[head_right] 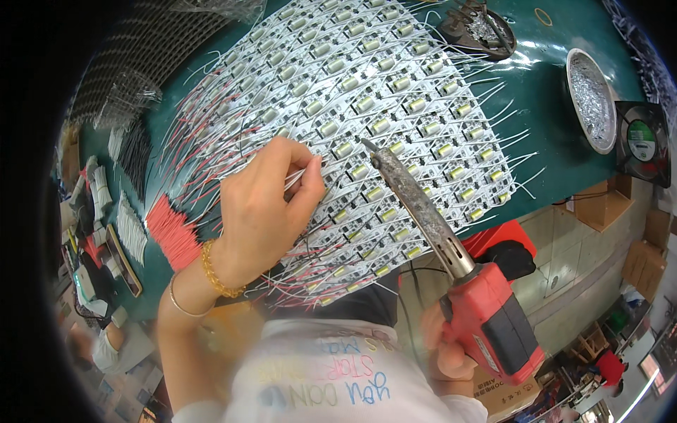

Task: The person uses a soldering iron to attach red and white wires to a large grid of LED modules on a green workbench. They systematically move across the board, soldering individual connection points while holding the wires in place with their left hand.

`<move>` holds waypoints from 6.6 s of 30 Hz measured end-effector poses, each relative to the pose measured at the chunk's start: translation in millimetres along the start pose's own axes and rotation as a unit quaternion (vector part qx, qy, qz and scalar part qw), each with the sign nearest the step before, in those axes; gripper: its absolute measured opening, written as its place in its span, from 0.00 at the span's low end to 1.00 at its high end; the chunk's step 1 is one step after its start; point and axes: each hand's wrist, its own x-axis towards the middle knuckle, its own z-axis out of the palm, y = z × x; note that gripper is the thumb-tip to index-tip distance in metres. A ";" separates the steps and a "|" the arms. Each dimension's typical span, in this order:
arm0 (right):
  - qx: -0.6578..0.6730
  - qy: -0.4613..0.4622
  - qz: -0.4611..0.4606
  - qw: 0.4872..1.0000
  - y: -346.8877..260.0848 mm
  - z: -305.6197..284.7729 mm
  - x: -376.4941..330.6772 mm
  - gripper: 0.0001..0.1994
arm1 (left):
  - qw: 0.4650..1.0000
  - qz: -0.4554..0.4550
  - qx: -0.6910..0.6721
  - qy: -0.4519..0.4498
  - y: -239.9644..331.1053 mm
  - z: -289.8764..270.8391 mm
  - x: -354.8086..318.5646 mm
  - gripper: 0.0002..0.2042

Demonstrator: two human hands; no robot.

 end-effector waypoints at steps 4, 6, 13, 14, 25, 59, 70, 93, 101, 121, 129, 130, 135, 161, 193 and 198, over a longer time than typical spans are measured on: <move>-0.021 -0.001 -0.004 1.000 2.5 -2.0 0.1 0.43 | 1.000 0.014 -0.025 -0.002 -2.6 -2.1 -1.0 0.05; -0.022 0.003 -0.001 1.000 4.7 -4.2 -2.5 0.43 | 0.999 0.006 -0.052 0.006 -1.5 -5.3 -1.8 0.04; 0.002 0.029 0.003 1.000 -1.3 0.2 3.8 0.33 | 0.995 -0.038 -0.095 0.005 11.0 -17.3 -12.8 0.02; 0.017 0.037 0.024 0.999 -7.9 3.5 6.4 0.29 | 0.995 -0.036 -0.088 0.004 11.8 -17.8 -12.9 0.02; 0.022 0.055 0.035 0.998 -8.1 4.4 5.6 0.29 | 0.997 -0.010 -0.074 0.034 13.6 -13.6 -4.2 0.04; -0.200 0.080 0.110 0.970 4.3 -4.0 -5.1 0.08 | 0.996 -0.045 -0.070 -0.034 3.3 -10.1 5.7 0.04; -0.126 0.085 0.091 0.984 13.0 -17.2 -20.9 0.18 | 0.993 -0.050 -0.095 -0.045 1.6 -13.2 9.9 0.04; -0.150 0.068 0.120 0.979 11.6 -27.2 -31.4 0.22 | 0.993 -0.046 -0.095 -0.043 0.0 -12.8 9.7 0.05; 0.043 0.047 0.053 0.997 14.0 -18.1 -19.2 0.36 | 0.994 -0.042 -0.069 -0.067 3.0 -26.0 6.0 0.01; 0.098 0.031 -0.030 0.994 5.7 -10.4 -17.5 0.36 | 0.998 -0.047 -0.021 -0.042 22.1 -0.8 -4.9 0.04; -0.167 -0.015 0.005 0.986 30.5 -48.2 -54.3 0.45 | 0.998 -0.052 -0.020 -0.013 24.0 0.0 -6.7 0.06; -0.177 -0.010 0.006 0.984 34.4 -50.0 -57.2 0.44 | 0.999 -0.050 -0.013 -0.009 25.2 1.2 -6.7 0.06; -0.184 0.020 0.018 0.982 40.4 -43.7 -54.8 0.43 | 1.000 -0.028 0.010 -0.003 24.7 4.9 -6.4 0.09; 0.017 0.038 0.014 0.999 18.6 -33.6 -54.1 0.45 | 0.998 0.061 -0.013 0.029 31.9 -3.5 -9.2 0.07; -0.084 -0.011 -0.019 0.996 39.3 -59.4 -73.6 0.40 | 0.999 0.037 -0.029 0.018 32.5 12.0 -13.1 0.07; 0.060 -0.008 -0.080 0.995 22.9 -19.9 -30.0 0.38 | 0.999 0.046 -0.014 0.014 21.7 2.9 -24.4 0.06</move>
